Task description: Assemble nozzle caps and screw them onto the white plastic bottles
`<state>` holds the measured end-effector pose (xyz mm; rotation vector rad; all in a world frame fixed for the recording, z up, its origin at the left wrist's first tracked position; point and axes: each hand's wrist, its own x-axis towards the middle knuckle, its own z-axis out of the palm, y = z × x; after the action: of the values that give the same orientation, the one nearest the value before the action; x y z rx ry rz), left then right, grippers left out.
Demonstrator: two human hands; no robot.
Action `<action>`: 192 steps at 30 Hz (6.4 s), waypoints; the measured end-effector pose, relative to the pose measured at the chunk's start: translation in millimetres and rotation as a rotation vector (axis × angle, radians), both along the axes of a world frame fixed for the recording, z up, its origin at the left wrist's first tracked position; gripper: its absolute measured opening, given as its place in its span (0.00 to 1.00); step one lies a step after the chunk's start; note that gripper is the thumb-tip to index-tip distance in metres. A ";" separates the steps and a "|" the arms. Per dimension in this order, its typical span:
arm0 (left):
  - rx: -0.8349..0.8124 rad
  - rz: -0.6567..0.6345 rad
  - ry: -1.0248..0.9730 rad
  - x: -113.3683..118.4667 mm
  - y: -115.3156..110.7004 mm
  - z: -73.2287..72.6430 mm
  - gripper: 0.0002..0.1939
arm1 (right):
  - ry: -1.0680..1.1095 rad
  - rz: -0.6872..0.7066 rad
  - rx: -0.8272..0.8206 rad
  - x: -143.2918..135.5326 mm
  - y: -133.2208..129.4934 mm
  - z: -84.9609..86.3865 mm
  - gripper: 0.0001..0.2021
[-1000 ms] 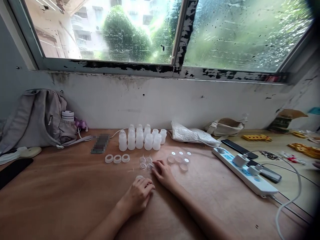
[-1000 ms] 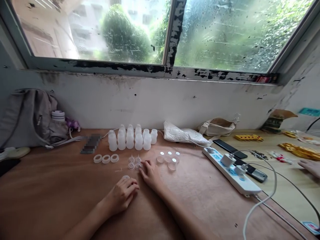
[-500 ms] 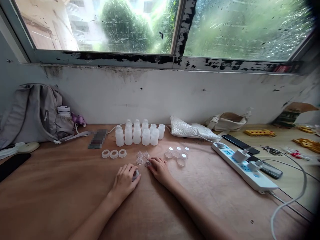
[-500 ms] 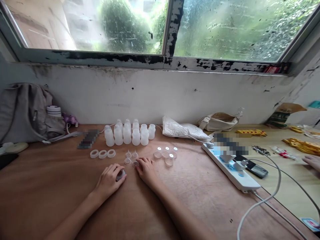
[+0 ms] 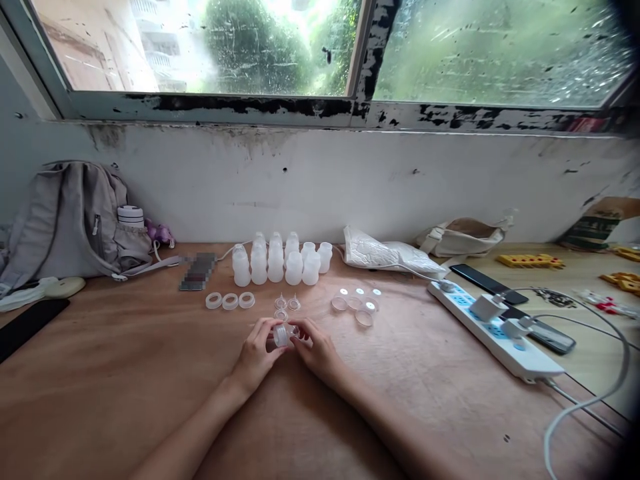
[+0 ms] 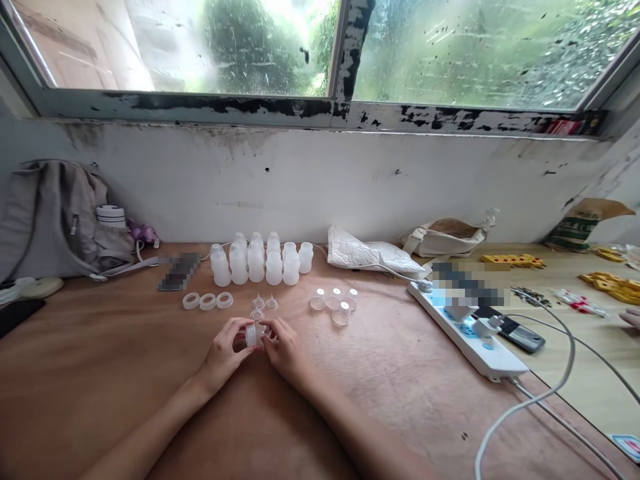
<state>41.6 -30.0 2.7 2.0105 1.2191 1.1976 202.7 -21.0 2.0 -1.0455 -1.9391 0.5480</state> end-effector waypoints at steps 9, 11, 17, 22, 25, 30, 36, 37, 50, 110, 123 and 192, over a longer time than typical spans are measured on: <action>-0.001 -0.036 0.003 -1.8 -1.1 2.6 0.17 | 0.390 0.174 -0.460 -2.1 -1.6 10.6 0.14; 0.003 -0.027 0.018 -1.8 -1.4 2.9 0.17 | 0.435 0.188 -0.491 -2.5 -1.3 11.0 0.14; 0.017 0.003 0.056 -0.9 -2.4 4.4 0.17 | 0.543 0.221 -0.545 -1.9 -2.9 10.7 0.14; 0.063 0.007 0.126 -1.1 -2.6 5.6 0.18 | 0.621 0.223 -0.622 -1.0 -4.2 14.1 0.15; 0.104 -0.003 0.162 -1.8 -3.7 7.1 0.18 | 0.641 0.254 -0.662 -2.1 -4.1 14.1 0.15; 0.157 -0.050 0.201 -2.1 -6.9 10.8 0.19 | 0.588 0.202 -0.598 -3.9 -3.6 11.1 0.13; 0.165 -0.095 0.219 -1.1 -11.0 14.6 0.19 | 0.446 0.086 -0.499 -3.1 -4.7 11.4 0.14; 0.162 -0.112 0.222 -0.8 -11.4 15.1 0.19 | 0.449 0.092 -0.525 -3.1 -4.4 10.9 0.15; -0.020 -0.031 0.236 -0.1 -9.6 16.3 0.17 | 0.544 0.185 -0.604 -8.2 -2.0 5.4 0.16; -0.273 0.120 -0.007 11.4 -14.3 13.9 0.09 | 0.309 -0.010 -0.518 -13.5 -10.9 10.0 0.12; -0.263 0.128 0.015 12.5 -15.9 18.1 0.07 | 0.253 -0.023 -0.493 -12.6 -12.5 13.1 0.12; -0.040 -0.040 0.147 0.6 -9.0 22.4 0.08 | 0.106 0.087 -0.252 -0.5 -6.7 19.9 0.10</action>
<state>42.2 -39.0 25.1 2.1145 1.2549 1.0132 202.2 -27.8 21.9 -1.0673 -1.8611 0.8977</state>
